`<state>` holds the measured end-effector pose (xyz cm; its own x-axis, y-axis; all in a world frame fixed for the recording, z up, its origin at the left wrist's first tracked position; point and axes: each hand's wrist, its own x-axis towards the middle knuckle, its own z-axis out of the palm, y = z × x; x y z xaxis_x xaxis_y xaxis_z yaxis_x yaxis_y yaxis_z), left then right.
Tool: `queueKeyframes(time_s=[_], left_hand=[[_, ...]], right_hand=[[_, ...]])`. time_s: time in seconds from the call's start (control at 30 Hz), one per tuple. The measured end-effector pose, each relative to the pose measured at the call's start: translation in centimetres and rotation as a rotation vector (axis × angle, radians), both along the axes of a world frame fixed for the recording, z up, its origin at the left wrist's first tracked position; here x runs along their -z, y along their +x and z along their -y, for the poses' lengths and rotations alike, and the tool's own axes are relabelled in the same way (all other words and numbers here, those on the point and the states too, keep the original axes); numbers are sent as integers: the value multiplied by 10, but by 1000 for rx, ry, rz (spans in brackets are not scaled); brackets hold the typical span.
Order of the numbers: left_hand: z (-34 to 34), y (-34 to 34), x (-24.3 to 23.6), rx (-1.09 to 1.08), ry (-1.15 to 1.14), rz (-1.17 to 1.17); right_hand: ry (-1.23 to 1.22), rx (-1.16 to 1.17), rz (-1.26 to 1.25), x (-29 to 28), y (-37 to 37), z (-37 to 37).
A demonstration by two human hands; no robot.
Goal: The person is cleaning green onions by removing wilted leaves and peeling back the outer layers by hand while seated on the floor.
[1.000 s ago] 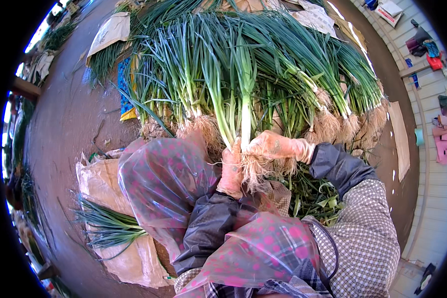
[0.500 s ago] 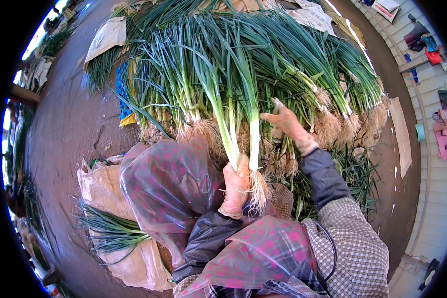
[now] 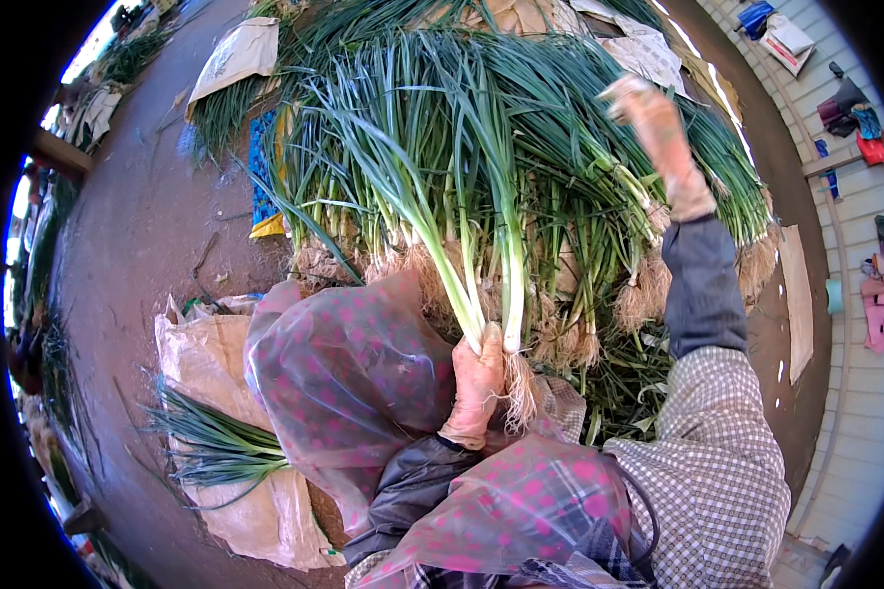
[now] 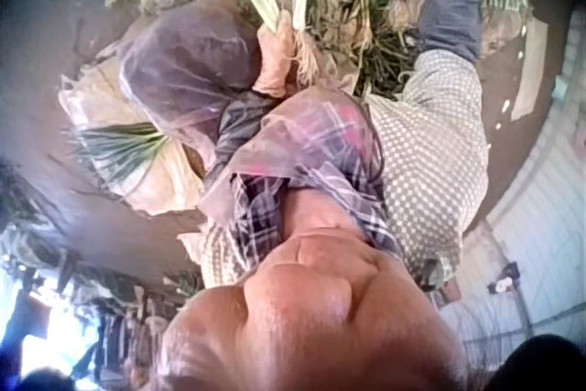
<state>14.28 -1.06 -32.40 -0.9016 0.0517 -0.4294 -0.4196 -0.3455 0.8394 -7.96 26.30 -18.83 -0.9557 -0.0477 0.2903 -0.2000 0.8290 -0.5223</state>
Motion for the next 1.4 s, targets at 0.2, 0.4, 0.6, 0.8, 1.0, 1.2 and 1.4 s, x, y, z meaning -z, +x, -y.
queueKeyframes(time_s=[0.2, 0.4, 0.6, 0.8, 1.0, 1.2, 1.4], left_hand=[[-18, -3, -12, 101, -23, 34], [-11, 1, 8, 153, -210, -135], [-15, -1, 6, 108, -6, -46], [-7, -4, -5, 224, 199, 36], [-16, -1, 1, 294, 281, 61], [-25, 0, 6, 269, 219, 44], [-21, -2, 7, 248, 174, 62]], right_hand=[[1256, -255, 89, 92, 37, 125], [996, -244, 360, 129, -43, 125], [163, 70, 26, 40, -106, -6], [-416, 158, 181, -10, 7, -94], [692, 29, 283, 46, 97, 14], [1277, -247, 172, 135, 45, 65], [485, -135, -49, 90, -26, 39]])
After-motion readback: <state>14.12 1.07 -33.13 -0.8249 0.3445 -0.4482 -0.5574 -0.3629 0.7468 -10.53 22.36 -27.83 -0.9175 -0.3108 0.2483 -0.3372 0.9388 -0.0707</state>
